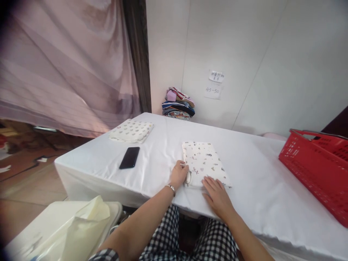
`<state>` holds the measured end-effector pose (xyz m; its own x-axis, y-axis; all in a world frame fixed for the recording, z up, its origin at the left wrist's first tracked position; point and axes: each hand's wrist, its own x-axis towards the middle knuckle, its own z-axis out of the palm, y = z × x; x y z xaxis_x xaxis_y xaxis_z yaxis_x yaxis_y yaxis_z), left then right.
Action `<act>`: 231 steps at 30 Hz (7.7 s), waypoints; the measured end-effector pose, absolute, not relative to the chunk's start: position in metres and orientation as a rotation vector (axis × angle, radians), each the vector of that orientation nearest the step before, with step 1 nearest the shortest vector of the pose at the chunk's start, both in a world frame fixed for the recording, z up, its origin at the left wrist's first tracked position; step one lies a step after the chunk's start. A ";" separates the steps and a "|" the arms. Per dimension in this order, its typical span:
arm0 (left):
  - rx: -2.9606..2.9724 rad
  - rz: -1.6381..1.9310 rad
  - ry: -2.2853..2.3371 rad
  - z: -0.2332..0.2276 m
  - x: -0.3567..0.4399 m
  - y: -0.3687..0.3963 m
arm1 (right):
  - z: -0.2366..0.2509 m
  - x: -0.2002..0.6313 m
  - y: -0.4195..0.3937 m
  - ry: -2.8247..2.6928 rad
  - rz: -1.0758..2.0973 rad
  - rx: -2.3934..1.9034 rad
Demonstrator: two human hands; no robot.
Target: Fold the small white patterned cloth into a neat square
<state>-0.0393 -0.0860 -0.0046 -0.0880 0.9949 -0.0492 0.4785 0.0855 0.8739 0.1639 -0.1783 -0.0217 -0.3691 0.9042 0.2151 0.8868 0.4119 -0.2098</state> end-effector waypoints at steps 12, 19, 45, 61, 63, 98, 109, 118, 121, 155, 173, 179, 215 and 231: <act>1.354 0.697 1.554 0.002 -0.011 -0.100 | -0.037 0.218 -0.146 -2.353 -0.324 -1.384; 1.539 0.700 1.456 0.004 -0.005 -0.109 | -0.034 0.298 -0.153 -1.965 -0.267 -1.701; 2.105 0.796 1.591 0.012 -0.045 -0.053 | -0.013 0.226 -0.182 -1.982 -0.100 -1.679; 2.633 0.556 0.959 0.012 -0.023 -0.050 | 0.014 0.211 -0.153 -2.150 0.014 -1.917; 2.668 0.552 0.967 0.013 -0.023 -0.052 | 0.015 0.209 -0.153 -2.140 -0.046 -1.952; 2.809 0.591 1.065 -0.006 -0.012 -0.061 | 0.029 0.200 -0.146 -1.882 0.140 -1.604; 2.661 0.572 1.346 0.008 -0.014 -0.046 | -0.008 0.159 -0.135 -2.194 0.042 -1.885; 2.520 0.486 1.480 0.000 -0.026 -0.038 | -0.005 0.182 -0.166 -2.205 0.063 -1.933; 2.489 0.348 1.494 0.009 -0.022 -0.035 | -0.001 0.191 -0.167 -2.167 0.124 -1.956; 2.319 0.315 1.559 0.002 -0.007 -0.012 | -0.012 0.243 -0.034 -1.905 0.127 -2.364; 2.310 0.348 1.644 0.007 -0.006 -0.018 | -0.012 0.221 -0.146 -1.955 0.233 -2.084; 2.082 0.485 1.803 0.009 -0.004 -0.027 | -0.042 0.237 -0.169 -1.637 0.139 -2.093; 1.613 0.773 1.650 0.003 -0.037 -0.080 | -0.008 0.118 -0.153 -2.275 -0.053 -1.456; 1.647 0.673 1.745 0.010 -0.021 -0.046 | -0.024 0.126 -0.165 -2.140 -0.169 -1.594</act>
<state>-0.0213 -0.0462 0.0104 -0.0119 0.9946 -0.1029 0.6680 0.0845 0.7393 0.1255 -0.1651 -0.0239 -0.2198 0.8746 0.4322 0.9317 0.3195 -0.1728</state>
